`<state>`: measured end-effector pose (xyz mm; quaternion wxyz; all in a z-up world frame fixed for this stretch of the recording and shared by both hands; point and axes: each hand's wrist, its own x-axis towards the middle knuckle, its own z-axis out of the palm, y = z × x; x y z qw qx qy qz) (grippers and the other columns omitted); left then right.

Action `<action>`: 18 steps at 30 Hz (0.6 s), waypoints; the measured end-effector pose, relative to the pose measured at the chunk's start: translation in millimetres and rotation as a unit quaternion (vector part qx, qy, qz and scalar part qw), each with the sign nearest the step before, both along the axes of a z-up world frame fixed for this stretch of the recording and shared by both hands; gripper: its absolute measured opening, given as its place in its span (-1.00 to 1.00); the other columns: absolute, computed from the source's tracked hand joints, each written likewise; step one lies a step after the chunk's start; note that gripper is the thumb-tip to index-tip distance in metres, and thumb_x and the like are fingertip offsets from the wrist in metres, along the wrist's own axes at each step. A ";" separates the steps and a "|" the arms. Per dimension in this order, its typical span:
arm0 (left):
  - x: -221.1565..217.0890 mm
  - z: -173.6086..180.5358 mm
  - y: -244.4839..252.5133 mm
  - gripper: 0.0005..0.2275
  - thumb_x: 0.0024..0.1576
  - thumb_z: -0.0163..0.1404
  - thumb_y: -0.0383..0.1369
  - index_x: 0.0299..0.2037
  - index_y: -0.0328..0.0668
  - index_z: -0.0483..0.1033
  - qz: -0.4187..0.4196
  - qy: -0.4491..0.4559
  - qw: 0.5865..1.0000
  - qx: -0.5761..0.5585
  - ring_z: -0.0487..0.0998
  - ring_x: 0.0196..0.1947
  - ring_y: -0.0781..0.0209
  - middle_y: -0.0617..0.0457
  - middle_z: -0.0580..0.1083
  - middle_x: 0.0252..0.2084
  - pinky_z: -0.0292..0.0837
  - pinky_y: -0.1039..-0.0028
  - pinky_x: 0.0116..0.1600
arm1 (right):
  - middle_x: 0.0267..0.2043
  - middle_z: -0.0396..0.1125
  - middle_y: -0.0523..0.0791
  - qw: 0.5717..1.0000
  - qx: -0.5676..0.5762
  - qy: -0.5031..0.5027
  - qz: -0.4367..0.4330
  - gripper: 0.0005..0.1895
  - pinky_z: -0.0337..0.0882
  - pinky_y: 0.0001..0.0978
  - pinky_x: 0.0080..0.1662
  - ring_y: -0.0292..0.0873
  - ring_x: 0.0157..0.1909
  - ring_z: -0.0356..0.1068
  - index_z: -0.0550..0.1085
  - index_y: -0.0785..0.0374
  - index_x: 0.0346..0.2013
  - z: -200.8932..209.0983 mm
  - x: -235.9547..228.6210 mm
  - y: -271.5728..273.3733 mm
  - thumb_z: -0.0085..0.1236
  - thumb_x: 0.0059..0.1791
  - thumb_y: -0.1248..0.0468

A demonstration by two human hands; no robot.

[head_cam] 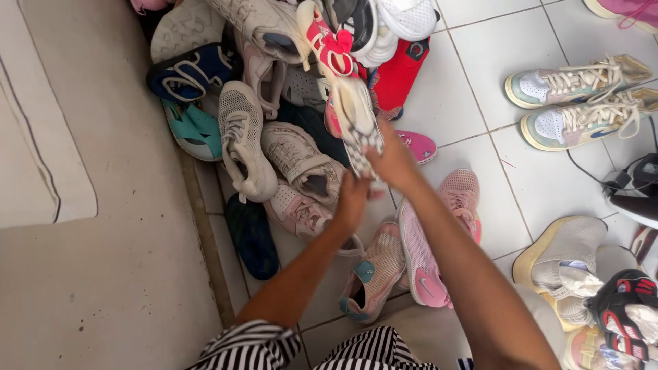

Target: Stuffing crumpled paper into various shoes to maintain their shape.

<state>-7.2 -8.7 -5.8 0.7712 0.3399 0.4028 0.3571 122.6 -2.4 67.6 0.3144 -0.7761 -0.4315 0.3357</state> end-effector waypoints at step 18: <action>28.1 -11.3 196.2 -0.30 0.05 0.32 -0.12 0.33 -0.26 0.29 -0.018 0.547 0.498 0.673 0.01 0.44 -0.36 -0.36 0.18 0.38 0.13 -0.30 0.24 | 0.09 0.25 0.20 0.996 0.021 -0.085 -0.022 -0.37 0.29 0.03 0.25 0.23 0.24 0.30 0.42 0.15 0.30 -103.4 12.6 -154.9 0.23 0.02 -0.06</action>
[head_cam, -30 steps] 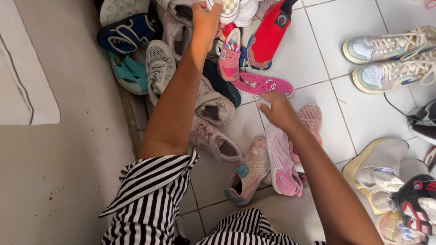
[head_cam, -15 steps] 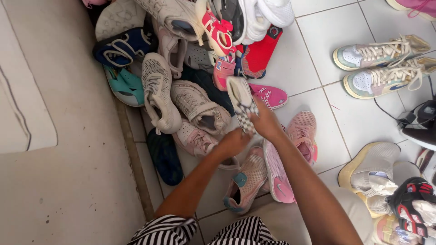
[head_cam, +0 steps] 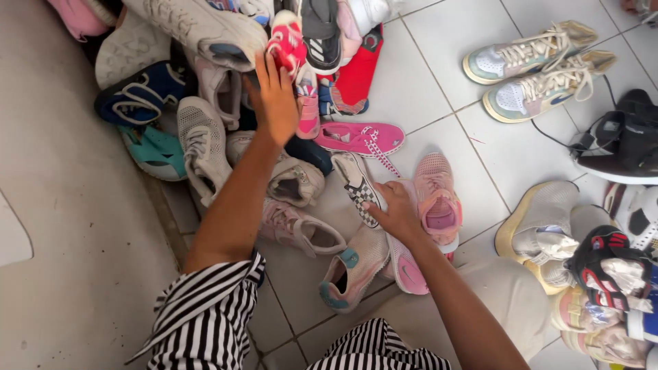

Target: Stuffing crumpled paper into various shoes to maintain their shape.

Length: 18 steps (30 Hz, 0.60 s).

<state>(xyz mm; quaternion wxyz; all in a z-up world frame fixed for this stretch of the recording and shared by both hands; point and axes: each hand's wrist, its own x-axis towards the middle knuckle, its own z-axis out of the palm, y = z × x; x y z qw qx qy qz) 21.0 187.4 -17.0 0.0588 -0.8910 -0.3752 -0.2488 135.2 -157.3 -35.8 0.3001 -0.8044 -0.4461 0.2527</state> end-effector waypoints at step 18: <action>-10.3 -103.2 -56.5 -0.60 0.20 -0.08 -0.29 0.14 -0.49 0.37 0.041 -0.116 0.988 -0.089 0.51 0.10 -0.33 -0.32 0.46 0.06 0.33 0.08 0.30 | -0.12 0.52 0.05 0.989 0.039 0.027 -0.143 -0.76 0.49 -0.18 -0.08 -0.11 -0.16 0.48 0.59 0.20 0.04 53.0 80.6 -99.1 0.08 0.11 0.34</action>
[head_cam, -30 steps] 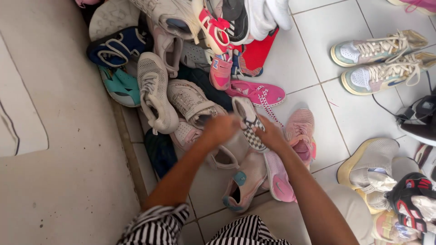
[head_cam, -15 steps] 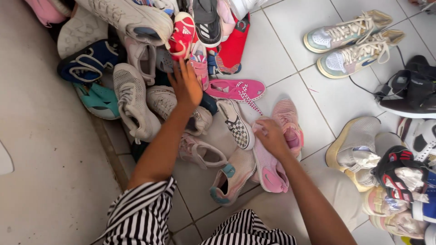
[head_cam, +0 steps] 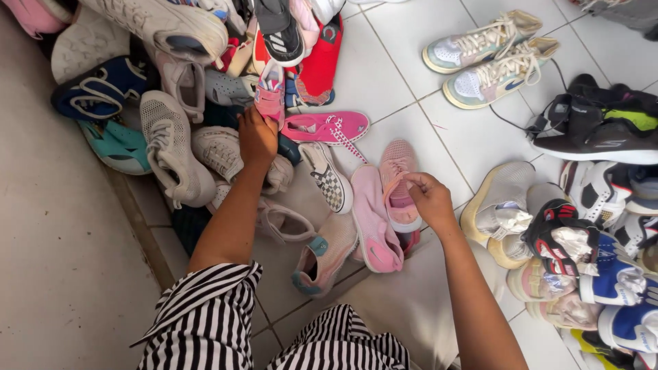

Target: Stuffing crumpled paper into various shoes to maintain their shape.

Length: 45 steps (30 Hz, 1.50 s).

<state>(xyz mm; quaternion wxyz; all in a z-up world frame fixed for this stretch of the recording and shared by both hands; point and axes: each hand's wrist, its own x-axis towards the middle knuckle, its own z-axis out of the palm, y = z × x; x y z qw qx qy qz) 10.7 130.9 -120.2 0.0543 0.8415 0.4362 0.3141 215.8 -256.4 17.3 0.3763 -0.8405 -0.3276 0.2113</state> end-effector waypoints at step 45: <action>-11.1 26.6 87.2 -0.29 -0.03 -0.29 0.32 0.17 0.08 0.45 -0.132 0.113 0.964 -0.203 0.39 0.00 -0.18 -0.03 0.48 -0.15 0.12 0.00 0.04 | -0.54 0.20 -0.26 0.855 0.367 0.348 -0.118 -0.89 0.08 -0.46 -0.47 -0.36 -0.48 0.21 0.39 0.00 -0.49 -29.5 227.8 458.6 0.11 -0.18 0.33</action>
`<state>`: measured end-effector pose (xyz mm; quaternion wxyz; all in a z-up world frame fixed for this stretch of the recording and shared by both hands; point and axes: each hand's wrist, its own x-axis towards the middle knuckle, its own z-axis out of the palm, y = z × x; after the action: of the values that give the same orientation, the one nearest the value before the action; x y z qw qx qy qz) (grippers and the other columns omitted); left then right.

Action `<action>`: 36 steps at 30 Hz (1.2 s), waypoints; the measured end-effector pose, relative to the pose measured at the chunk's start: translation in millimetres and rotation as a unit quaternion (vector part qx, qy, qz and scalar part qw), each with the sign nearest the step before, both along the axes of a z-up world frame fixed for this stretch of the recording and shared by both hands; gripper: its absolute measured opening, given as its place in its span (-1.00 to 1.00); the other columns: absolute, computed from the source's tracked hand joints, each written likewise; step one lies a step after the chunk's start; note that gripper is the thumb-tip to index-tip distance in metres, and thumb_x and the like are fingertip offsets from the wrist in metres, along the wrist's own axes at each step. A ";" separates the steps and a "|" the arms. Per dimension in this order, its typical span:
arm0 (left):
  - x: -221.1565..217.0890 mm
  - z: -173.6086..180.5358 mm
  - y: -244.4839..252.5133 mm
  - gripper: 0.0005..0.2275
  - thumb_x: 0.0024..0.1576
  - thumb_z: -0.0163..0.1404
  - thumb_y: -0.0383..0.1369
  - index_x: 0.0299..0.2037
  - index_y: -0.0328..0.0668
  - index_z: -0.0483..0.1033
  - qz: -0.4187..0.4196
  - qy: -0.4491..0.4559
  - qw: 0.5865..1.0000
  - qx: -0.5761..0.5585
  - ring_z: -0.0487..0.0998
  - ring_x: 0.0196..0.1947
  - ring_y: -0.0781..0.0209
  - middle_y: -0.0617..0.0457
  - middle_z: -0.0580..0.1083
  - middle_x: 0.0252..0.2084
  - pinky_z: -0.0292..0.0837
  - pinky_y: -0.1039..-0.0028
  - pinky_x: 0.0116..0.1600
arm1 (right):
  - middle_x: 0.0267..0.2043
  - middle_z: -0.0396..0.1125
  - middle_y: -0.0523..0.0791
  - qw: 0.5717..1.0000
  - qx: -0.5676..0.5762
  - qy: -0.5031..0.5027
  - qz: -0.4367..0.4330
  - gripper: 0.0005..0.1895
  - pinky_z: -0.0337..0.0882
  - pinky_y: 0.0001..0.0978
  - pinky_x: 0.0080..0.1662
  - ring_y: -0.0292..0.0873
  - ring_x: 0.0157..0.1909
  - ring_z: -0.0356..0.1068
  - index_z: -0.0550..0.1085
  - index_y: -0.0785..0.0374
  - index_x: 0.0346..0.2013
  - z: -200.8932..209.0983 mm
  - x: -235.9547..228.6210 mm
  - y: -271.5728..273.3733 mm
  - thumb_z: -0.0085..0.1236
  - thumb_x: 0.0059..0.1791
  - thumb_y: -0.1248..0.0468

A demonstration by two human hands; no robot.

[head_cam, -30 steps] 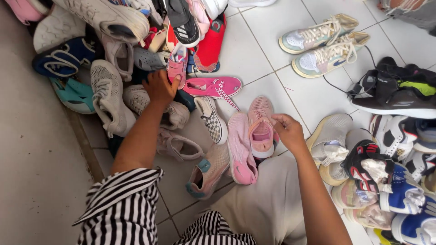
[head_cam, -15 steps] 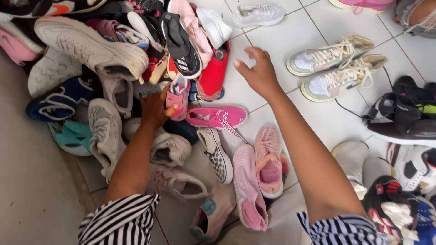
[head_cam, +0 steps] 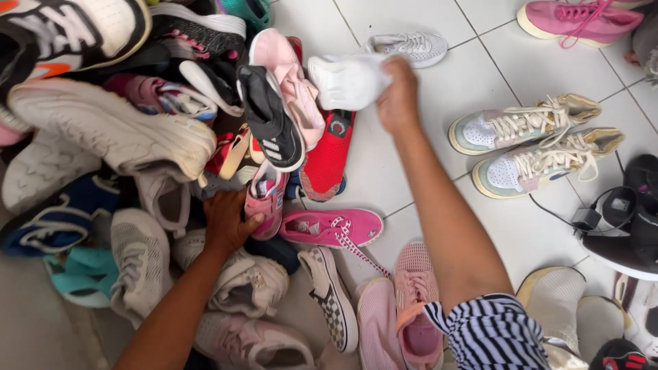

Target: Stuffing crumpled paper into various shoes to maintain their shape.

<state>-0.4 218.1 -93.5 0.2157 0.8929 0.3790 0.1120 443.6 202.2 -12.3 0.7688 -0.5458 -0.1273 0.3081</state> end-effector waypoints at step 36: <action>-11.7 -32.8 14.6 -0.27 -0.01 -0.29 0.45 0.22 0.28 0.43 -0.003 -0.075 0.997 0.024 0.47 -0.10 0.05 0.12 0.41 -0.29 0.16 0.11 0.10 | 0.09 0.42 0.14 0.804 -0.482 -0.250 0.244 -0.26 0.47 0.13 -0.01 0.16 0.11 0.44 0.43 0.36 0.21 -107.8 105.5 114.6 0.30 -0.23 0.14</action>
<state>-12.1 232.8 -126.4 0.2225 0.8882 0.3560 0.1866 549.1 316.8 -120.0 0.2478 -0.8552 -0.2787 0.3599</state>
